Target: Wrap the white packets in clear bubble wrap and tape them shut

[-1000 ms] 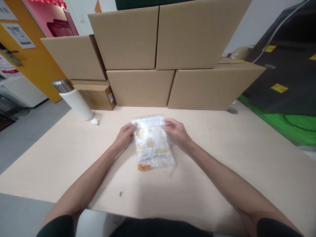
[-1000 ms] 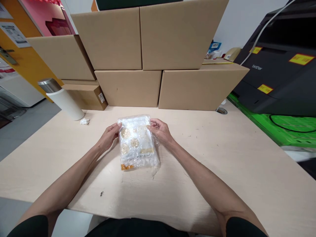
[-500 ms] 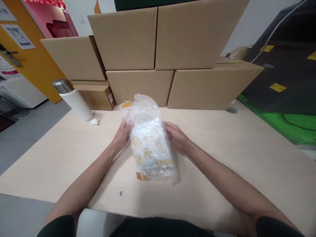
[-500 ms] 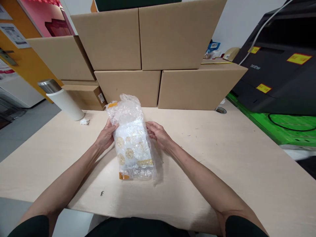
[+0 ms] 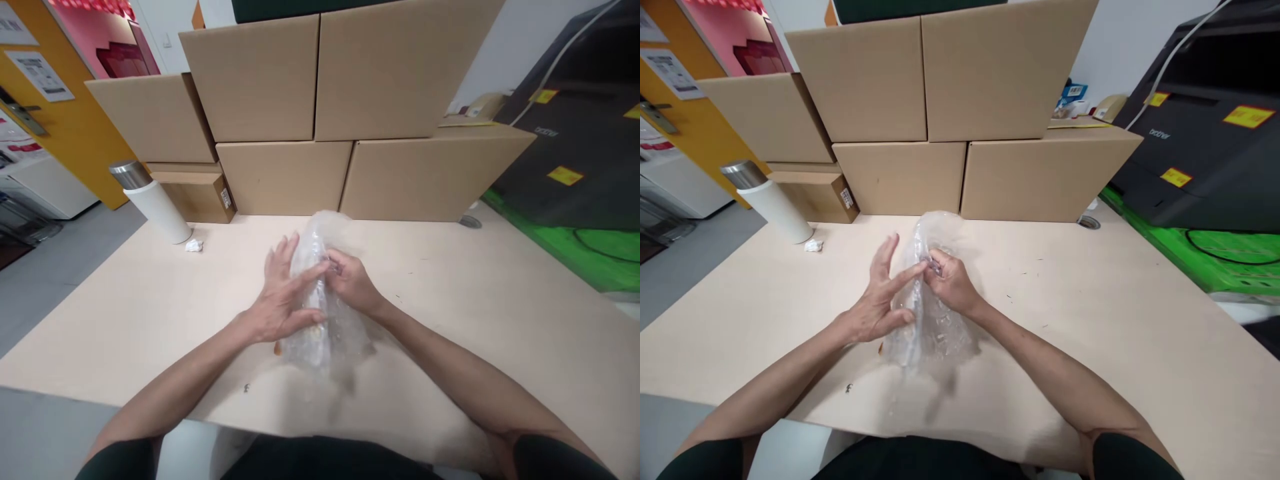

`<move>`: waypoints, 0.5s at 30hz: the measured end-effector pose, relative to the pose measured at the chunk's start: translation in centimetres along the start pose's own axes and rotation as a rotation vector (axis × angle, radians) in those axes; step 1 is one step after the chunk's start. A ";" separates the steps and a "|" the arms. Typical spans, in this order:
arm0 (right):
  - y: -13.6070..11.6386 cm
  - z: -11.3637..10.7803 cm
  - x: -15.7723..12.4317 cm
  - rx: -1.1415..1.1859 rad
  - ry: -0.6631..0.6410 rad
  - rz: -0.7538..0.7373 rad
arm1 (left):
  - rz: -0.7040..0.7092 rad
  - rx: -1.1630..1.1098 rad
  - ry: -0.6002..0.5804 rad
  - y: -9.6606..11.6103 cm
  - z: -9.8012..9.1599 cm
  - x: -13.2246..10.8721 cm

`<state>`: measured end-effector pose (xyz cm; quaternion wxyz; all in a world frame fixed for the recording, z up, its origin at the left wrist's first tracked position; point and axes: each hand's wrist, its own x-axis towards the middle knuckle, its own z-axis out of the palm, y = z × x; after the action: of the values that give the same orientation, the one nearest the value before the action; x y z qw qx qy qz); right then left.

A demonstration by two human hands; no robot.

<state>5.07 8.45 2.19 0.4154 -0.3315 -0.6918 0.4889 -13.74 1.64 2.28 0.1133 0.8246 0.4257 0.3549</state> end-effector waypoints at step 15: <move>-1.1 -1.0 -0.1 0.032 0.028 -0.066 | -0.543 -0.538 0.153 0.9 -3.9 -2.0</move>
<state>6.00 8.43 3.41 0.4462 -0.3089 -0.6883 0.4814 -16.58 -0.90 4.56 0.3832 0.5940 0.5274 0.4715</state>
